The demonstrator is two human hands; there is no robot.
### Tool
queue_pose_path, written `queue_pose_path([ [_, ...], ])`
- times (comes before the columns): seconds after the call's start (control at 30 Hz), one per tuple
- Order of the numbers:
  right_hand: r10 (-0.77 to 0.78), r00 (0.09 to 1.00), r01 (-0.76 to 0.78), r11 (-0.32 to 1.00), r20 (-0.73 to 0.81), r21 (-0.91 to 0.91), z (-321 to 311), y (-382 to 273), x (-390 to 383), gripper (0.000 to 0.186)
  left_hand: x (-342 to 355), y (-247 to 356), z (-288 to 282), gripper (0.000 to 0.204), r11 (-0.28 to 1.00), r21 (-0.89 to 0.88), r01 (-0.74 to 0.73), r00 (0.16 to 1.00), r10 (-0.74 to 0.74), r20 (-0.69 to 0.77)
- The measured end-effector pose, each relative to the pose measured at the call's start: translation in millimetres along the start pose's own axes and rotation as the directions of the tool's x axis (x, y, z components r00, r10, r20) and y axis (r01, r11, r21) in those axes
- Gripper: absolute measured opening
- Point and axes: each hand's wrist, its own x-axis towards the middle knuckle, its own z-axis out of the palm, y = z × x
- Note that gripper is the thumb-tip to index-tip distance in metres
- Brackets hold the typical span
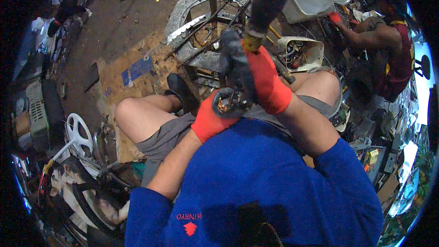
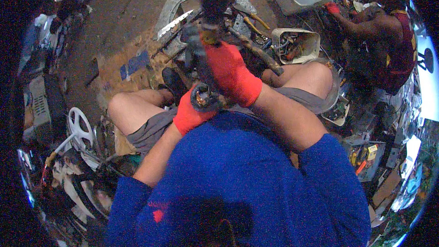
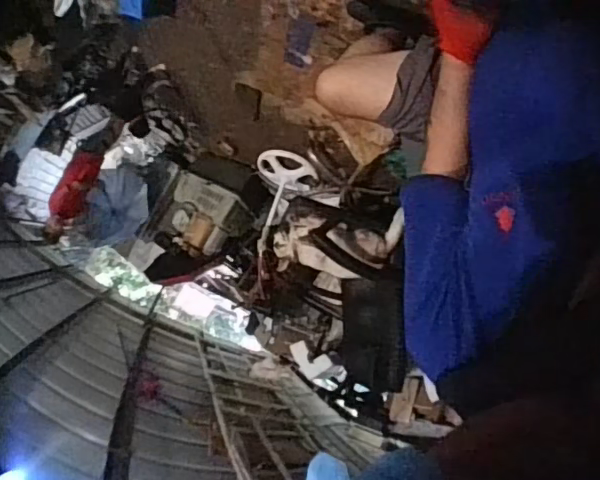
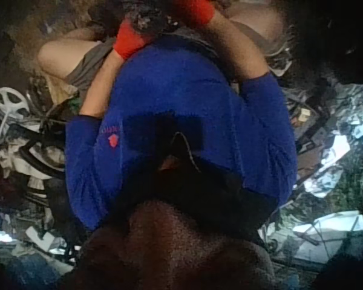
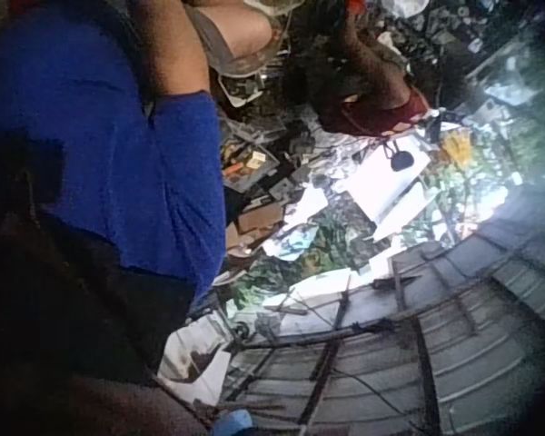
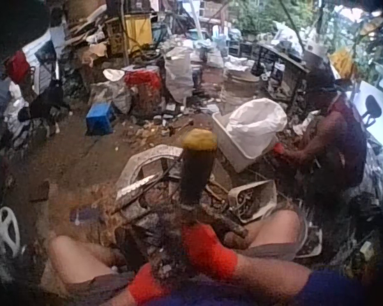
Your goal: The person sits on the ground and uses a hammer and chisel to strike and separate a small metal component from a larger assembly. They repeatedly position the chisel and strike it with the hammer, then use pliers to pull and remove the separated piece.
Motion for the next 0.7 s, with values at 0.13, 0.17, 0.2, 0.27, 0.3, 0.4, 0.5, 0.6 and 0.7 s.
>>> queue_pose_path([
  [0.13, 0.031, 0.993, -0.008, 0.982, -0.114, 0.191, 10.0, -7.0, -16.7, 0.038, -3.3, 8.7, 0.7, 0.039, 0.998, -0.002, 0.058, 0.980, -0.057, -0.192],
  [0.17, 0.078, 0.985, -0.033, 0.962, -0.156, 0.272, 15.5, -13.0, -24.8, 0.038, -3.3, 7.5, -0.4, 0.039, 0.999, -0.006, 0.040, 0.976, -0.040, -0.216],
  [0.2, 0.178, 0.963, -0.095, 0.926, -0.201, 0.365, 19.4, -15.5, -32.7, 0.038, -3.7, 7.2, -2.0, 0.039, 0.999, -0.019, 0.039, 0.978, -0.042, -0.206],
  [0.27, 0.154, 0.976, -0.082, 0.918, -0.157, 0.389, 18.1, -22.6, -36.6, 0.039, -3.7, 9.1, -4.2, 0.038, 0.998, -0.049, 0.040, 0.982, -0.048, -0.183],
  [0.3, 0.144, 0.981, -0.079, 0.912, -0.133, 0.402, 19.7, -28.7, -37.1, 0.039, -4.5, 9.4, -4.0, 0.039, 0.998, -0.033, 0.046, 0.989, -0.050, -0.139],
  [0.4, 0.114, 0.993, -0.112, 0.985, -0.006, 0.134, 3.2, -41.6, -24.6, 0.033, -4.9, 13.2, -2.5, 0.041, 0.998, -0.020, 0.065, 0.996, -0.066, -0.053],
  [0.5, 0.169, 0.984, -0.163, 0.981, 0.051, -0.106, -12.0, -16.1, 0.1, 0.024, -2.2, 12.6, -5.2, 0.042, 0.993, -0.091, 0.073, 0.997, -0.076, -0.030],
  [0.6, 0.161, 0.984, -0.132, 0.949, 0.081, -0.287, -12.5, -4.4, -17.1, 0.027, -4.1, -11.2, -7.8, 0.041, 0.990, -0.135, 0.051, 0.999, -0.052, -0.002],
  [0.7, 0.216, 0.975, -0.181, 0.905, -0.051, 0.386, 10.5, -13.8, -38.8, 0.031, -3.8, -12.5, -5.2, 0.041, 0.999, -0.040, 0.015, 0.993, -0.020, -0.114],
])
